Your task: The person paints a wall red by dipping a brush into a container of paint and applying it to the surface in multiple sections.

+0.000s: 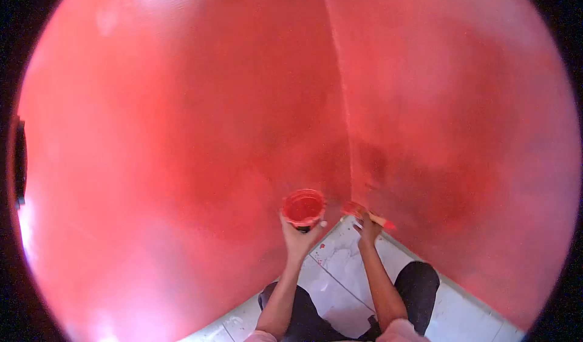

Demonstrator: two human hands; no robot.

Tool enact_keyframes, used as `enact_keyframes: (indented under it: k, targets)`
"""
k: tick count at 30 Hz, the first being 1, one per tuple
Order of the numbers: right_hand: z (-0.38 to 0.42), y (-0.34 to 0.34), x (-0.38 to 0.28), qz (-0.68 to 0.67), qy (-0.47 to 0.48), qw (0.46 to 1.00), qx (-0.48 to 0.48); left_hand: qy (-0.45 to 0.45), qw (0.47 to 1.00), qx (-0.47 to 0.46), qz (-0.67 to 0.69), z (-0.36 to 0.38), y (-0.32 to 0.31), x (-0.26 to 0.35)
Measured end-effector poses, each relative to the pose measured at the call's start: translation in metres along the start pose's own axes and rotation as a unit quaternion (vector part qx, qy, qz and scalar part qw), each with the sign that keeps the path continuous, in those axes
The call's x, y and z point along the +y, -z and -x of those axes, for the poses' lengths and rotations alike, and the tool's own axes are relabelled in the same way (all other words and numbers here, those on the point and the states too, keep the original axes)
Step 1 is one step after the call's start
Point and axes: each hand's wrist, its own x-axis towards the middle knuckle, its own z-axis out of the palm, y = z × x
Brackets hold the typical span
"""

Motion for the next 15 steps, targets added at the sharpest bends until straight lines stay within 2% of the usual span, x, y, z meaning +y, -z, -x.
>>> enact_keyframes:
  k: [1,4,5,7,10,11,12,14,15]
  targets:
    - [-0.001,0.014,-0.006,0.006,0.019,1.0,0.01,0.004,1.0,-0.008,0.002,0.001,-0.004,-0.004]
    - [0.014,0.015,-0.079,0.044,0.157,0.983,-0.08,0.019,0.999,-0.047,-0.008,0.013,-0.014,-0.015]
    - [0.037,0.001,-0.123,0.039,0.186,0.976,-0.107,0.02,0.997,-0.066,-0.024,0.017,-0.017,-0.015]
    - [0.067,-0.029,-0.17,0.051,0.256,0.957,-0.129,0.025,0.994,-0.099,-0.043,0.014,-0.014,-0.014]
    - [0.065,-0.036,-0.198,0.131,0.287,0.9,-0.302,0.022,0.989,-0.142,-0.041,0.005,-0.017,-0.01]
    - [0.065,-0.041,-0.197,0.171,0.282,0.888,-0.32,0.025,0.987,-0.152,-0.042,0.003,-0.015,-0.017]
    - [0.066,-0.043,-0.238,0.198,0.27,0.882,-0.332,0.029,0.983,-0.171,-0.056,-0.011,-0.037,0.017]
    - [0.067,-0.045,-0.239,0.226,0.28,0.857,-0.37,0.036,0.979,-0.19,-0.058,-0.01,-0.042,0.014]
    - [0.058,-0.044,-0.236,0.243,0.251,0.86,-0.372,0.049,0.976,-0.202,-0.065,-0.009,-0.047,0.009]
